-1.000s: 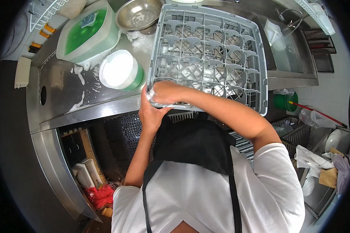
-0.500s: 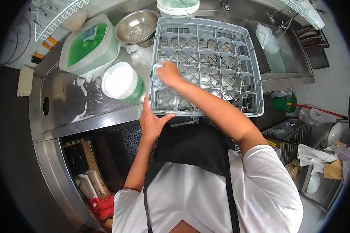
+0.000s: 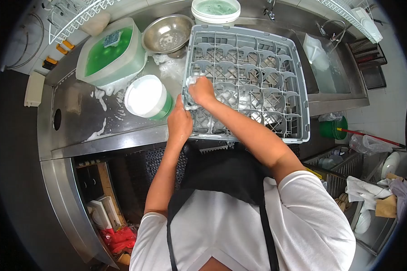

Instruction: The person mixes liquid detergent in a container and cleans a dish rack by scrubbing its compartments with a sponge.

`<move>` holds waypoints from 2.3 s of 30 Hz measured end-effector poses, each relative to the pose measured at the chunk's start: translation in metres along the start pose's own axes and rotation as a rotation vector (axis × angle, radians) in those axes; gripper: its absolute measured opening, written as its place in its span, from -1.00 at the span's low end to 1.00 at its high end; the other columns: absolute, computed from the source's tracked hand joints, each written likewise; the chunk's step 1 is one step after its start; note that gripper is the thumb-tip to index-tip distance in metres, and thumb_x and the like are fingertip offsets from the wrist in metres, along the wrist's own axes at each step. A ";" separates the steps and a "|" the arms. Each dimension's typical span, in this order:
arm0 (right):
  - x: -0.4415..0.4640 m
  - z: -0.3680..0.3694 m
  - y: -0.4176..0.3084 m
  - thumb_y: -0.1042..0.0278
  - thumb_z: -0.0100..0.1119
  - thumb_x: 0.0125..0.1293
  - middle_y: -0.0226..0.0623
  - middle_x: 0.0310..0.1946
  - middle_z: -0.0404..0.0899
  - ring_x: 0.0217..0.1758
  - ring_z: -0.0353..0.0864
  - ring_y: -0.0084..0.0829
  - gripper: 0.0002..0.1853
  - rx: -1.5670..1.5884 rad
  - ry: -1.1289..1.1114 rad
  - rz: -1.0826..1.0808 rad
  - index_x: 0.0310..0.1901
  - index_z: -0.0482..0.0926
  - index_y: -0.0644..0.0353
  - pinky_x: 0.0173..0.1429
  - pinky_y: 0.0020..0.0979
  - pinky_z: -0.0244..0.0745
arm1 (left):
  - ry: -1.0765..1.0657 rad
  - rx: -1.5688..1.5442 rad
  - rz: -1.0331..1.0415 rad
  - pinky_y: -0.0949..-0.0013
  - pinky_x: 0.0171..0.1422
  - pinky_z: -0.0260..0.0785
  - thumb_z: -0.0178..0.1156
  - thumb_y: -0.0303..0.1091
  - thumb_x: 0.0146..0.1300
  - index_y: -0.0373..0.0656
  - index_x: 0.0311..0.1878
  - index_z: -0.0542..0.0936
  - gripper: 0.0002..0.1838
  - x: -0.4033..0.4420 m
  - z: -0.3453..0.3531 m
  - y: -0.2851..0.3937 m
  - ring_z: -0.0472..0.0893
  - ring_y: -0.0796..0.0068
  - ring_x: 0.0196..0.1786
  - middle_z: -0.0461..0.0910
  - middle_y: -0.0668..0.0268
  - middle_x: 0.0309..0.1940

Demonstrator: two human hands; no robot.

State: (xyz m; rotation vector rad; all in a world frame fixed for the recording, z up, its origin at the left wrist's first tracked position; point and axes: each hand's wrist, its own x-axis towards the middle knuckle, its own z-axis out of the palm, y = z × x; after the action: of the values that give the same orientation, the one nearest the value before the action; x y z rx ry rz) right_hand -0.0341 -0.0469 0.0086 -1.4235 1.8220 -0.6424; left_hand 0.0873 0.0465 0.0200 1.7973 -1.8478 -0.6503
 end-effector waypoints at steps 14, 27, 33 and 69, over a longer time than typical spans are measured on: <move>-0.012 0.008 -0.013 0.34 0.20 0.11 0.17 -0.26 0.72 -0.10 0.72 0.14 -0.74 -0.016 0.165 0.000 -0.28 0.73 0.35 0.08 0.00 0.59 | -0.008 0.039 0.008 -0.12 0.03 0.45 0.07 -0.54 0.26 -0.42 0.44 0.27 -0.36 0.002 -0.007 0.002 0.65 -0.28 -0.09 0.64 -0.27 -0.16; -0.002 -0.047 -0.005 0.24 0.29 0.14 0.06 -0.23 0.73 -0.12 0.74 0.04 -0.67 0.539 0.033 -0.142 -0.08 0.74 0.18 -0.06 -0.12 0.59 | 0.036 -0.069 0.027 -0.14 0.08 0.44 0.04 -0.52 0.26 -0.31 0.42 0.34 -0.39 0.003 -0.003 -0.003 0.63 -0.30 -0.05 0.63 -0.28 -0.10; 0.011 0.000 -0.006 0.32 0.36 0.04 0.06 -0.30 0.72 -0.12 0.73 0.05 -0.72 -0.027 0.344 -0.259 -0.19 0.69 0.21 0.06 -0.08 0.61 | 0.021 -0.017 0.026 -0.14 0.10 0.43 0.02 -0.51 0.25 -0.36 0.43 0.32 -0.38 0.004 -0.003 -0.005 0.62 -0.31 -0.04 0.62 -0.30 -0.08; -0.083 -0.091 0.063 0.41 0.19 0.19 0.05 -0.07 0.71 -0.03 0.74 -0.08 -0.80 -0.902 -0.769 -0.663 -0.25 0.73 0.32 -0.08 -0.15 0.67 | 0.006 -0.021 -0.116 -0.08 0.02 0.47 0.06 -0.40 0.45 -0.14 0.38 0.40 -0.55 0.009 -0.011 0.006 0.66 -0.19 -0.04 0.67 -0.12 -0.09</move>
State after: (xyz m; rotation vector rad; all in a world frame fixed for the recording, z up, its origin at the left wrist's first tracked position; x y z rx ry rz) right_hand -0.1333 0.0449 0.0368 -2.4451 0.9811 0.5140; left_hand 0.0891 0.0378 0.0326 1.9013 -1.7365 -0.7036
